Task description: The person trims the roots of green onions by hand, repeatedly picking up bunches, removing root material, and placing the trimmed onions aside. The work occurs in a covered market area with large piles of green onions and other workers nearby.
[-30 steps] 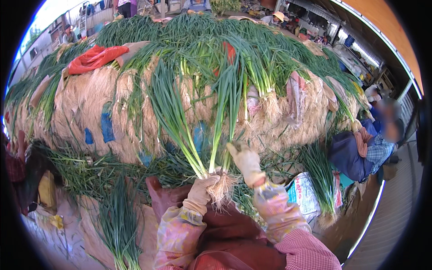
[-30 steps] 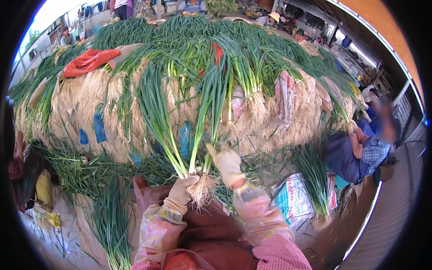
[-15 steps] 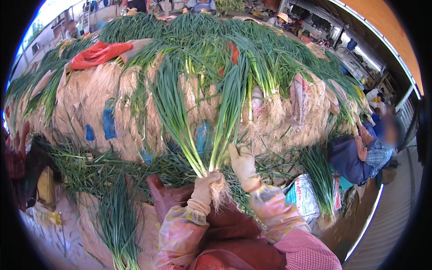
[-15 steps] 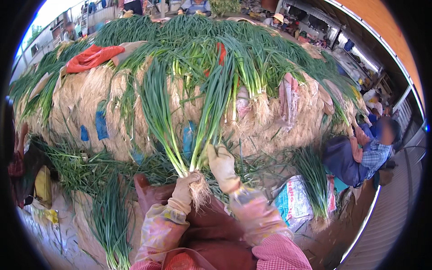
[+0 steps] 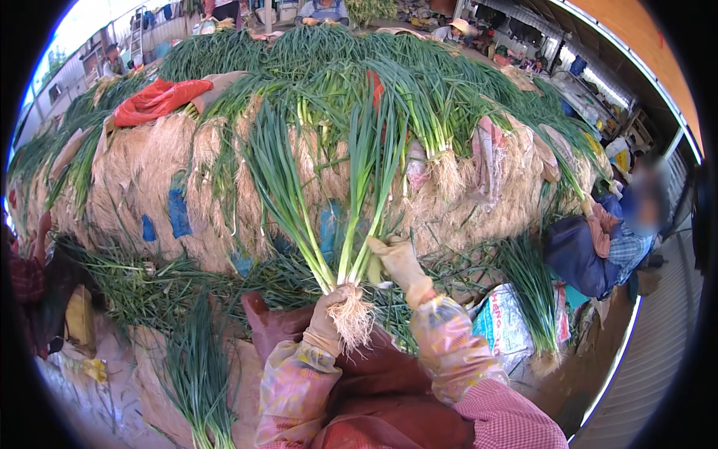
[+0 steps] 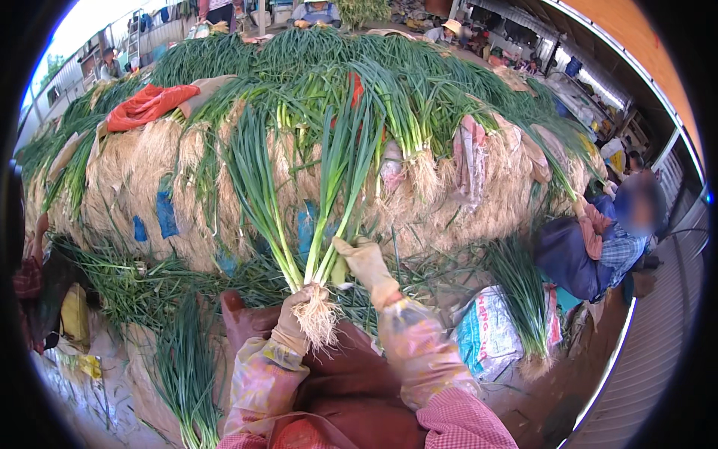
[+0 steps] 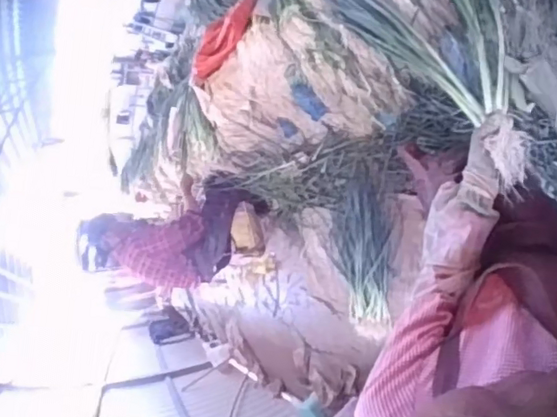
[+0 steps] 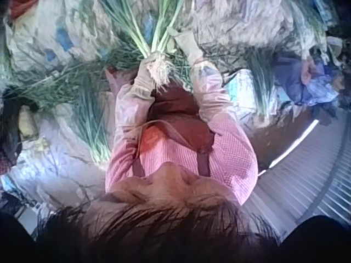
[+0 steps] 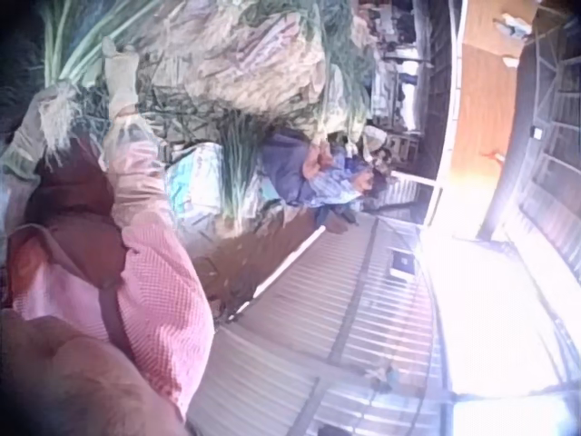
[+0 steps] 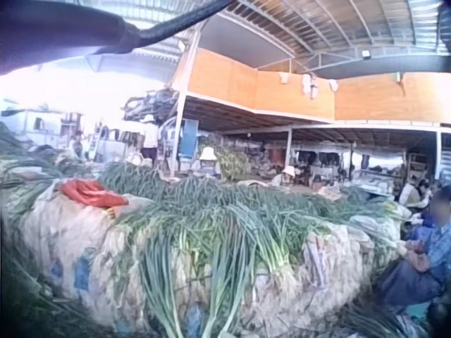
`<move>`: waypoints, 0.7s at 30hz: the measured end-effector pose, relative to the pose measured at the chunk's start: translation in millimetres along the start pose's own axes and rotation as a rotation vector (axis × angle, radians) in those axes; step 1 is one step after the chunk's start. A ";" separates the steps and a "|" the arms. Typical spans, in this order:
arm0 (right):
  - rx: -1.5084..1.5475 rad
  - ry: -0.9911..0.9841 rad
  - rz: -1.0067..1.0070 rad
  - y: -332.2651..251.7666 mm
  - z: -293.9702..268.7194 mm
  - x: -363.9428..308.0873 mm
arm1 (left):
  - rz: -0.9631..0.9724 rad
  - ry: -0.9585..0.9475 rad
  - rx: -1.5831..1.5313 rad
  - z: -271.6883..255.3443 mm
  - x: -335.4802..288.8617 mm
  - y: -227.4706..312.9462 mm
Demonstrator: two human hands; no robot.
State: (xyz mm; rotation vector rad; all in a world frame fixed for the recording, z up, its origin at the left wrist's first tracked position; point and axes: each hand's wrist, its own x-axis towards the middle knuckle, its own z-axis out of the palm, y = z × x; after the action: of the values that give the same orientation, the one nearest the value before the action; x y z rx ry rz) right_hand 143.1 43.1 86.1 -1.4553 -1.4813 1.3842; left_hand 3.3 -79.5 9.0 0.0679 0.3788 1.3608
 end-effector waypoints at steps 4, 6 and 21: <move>-0.317 0.172 -0.219 23.3 25.6 7.9 | 0.059 -0.028 -0.007 6.2 -7.5 5.3; 0.071 0.040 -0.189 13.2 30.0 -25.4 | 0.083 -0.010 -0.014 3.2 -8.2 8.2; 0.083 -0.189 -0.096 8.4 27.5 -18.9 | 0.041 -0.311 -0.325 7.6 -13.7 10.8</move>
State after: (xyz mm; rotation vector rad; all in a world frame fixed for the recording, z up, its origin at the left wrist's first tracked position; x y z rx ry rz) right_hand 123.3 17.1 75.7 -1.2142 -1.5682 1.5386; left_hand -6.6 -89.0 22.1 0.0173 -0.1069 1.4109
